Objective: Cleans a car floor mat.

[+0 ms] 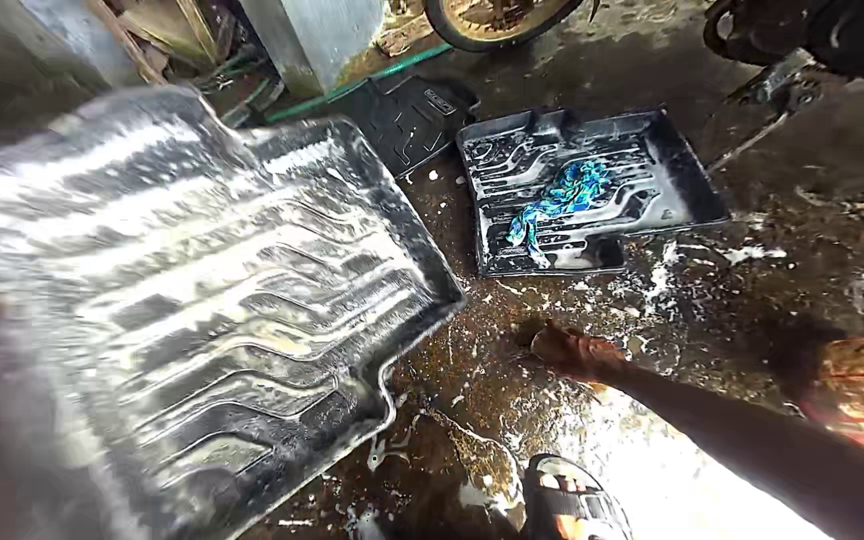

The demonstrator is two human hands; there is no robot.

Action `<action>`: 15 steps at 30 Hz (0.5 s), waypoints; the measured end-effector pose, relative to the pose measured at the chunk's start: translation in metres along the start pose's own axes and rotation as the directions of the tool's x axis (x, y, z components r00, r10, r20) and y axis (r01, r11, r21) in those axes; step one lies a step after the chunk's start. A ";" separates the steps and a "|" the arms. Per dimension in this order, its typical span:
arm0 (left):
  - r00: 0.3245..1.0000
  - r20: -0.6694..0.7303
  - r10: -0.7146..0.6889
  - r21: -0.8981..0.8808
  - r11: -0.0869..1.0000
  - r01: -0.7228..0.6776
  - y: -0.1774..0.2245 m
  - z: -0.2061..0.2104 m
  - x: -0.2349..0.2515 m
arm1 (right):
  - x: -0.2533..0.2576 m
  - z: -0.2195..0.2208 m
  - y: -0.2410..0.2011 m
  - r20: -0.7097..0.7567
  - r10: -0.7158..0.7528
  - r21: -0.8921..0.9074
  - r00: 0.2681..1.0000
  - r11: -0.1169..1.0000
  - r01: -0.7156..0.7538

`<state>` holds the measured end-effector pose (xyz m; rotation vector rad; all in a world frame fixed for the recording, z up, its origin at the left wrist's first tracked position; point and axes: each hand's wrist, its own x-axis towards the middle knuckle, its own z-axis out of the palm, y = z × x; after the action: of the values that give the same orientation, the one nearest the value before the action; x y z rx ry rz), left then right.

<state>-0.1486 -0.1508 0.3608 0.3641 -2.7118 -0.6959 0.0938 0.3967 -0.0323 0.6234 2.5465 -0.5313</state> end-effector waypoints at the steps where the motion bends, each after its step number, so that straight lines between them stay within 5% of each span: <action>1: 0.997 0.045 0.068 0.105 0.992 -0.073 -0.042 0.029 0.029 | -0.001 0.002 0.010 -0.012 0.014 -0.015 1.000 1.000 -0.014; 3: 0.973 0.151 0.172 0.300 0.930 -0.211 -0.090 0.090 0.038 | 0.000 0.002 0.023 -0.045 0.026 -0.024 0.999 0.999 -0.027; 5: 0.913 0.364 0.186 0.238 0.929 -0.284 -0.084 0.153 -0.008 | -0.003 0.002 0.026 -0.073 0.022 -0.031 0.997 0.999 -0.024; 6: 0.820 0.527 0.223 0.140 0.929 -0.342 -0.078 0.187 -0.039 | -0.007 0.005 0.027 -0.099 0.014 -0.042 0.995 0.999 -0.018; 8: 0.487 0.819 0.305 -0.073 0.896 -0.438 -0.066 0.247 -0.116 | -0.023 0.002 0.020 -0.153 -0.020 -0.068 0.988 0.998 0.009; 9: 0.328 0.883 0.334 -0.150 0.866 -0.477 -0.059 0.269 -0.159 | -0.042 -0.014 0.004 -0.090 0.002 -0.096 0.996 0.995 -0.011; 10: 0.202 0.916 0.348 -0.204 0.834 -0.512 -0.050 0.283 -0.202 | -0.061 -0.045 -0.019 0.136 0.077 -0.125 0.988 0.990 -0.060; 11: 0.119 0.931 0.346 -0.226 0.800 -0.556 -0.041 0.293 -0.240 | -0.069 -0.052 -0.029 0.106 0.058 -0.101 0.993 0.994 -0.048; 13: 0.096 0.945 0.312 -0.187 0.760 -0.623 -0.030 0.306 -0.296 | -0.056 -0.045 -0.029 0.138 0.040 -0.119 0.990 0.993 -0.024; 14: 0.124 0.945 0.303 -0.156 0.750 -0.642 -0.029 0.313 -0.316 | -0.035 -0.014 -0.010 -0.069 -0.054 -0.105 0.996 0.993 0.047; 15: 0.163 0.939 0.303 -0.129 0.748 -0.651 -0.029 0.321 -0.331 | -0.018 0.003 0.001 -0.120 -0.087 -0.106 0.989 0.992 0.074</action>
<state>0.0437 0.0648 0.0006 -1.3280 -3.6293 -0.2320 0.1095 0.3908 -0.0256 0.5341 2.7064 -0.3985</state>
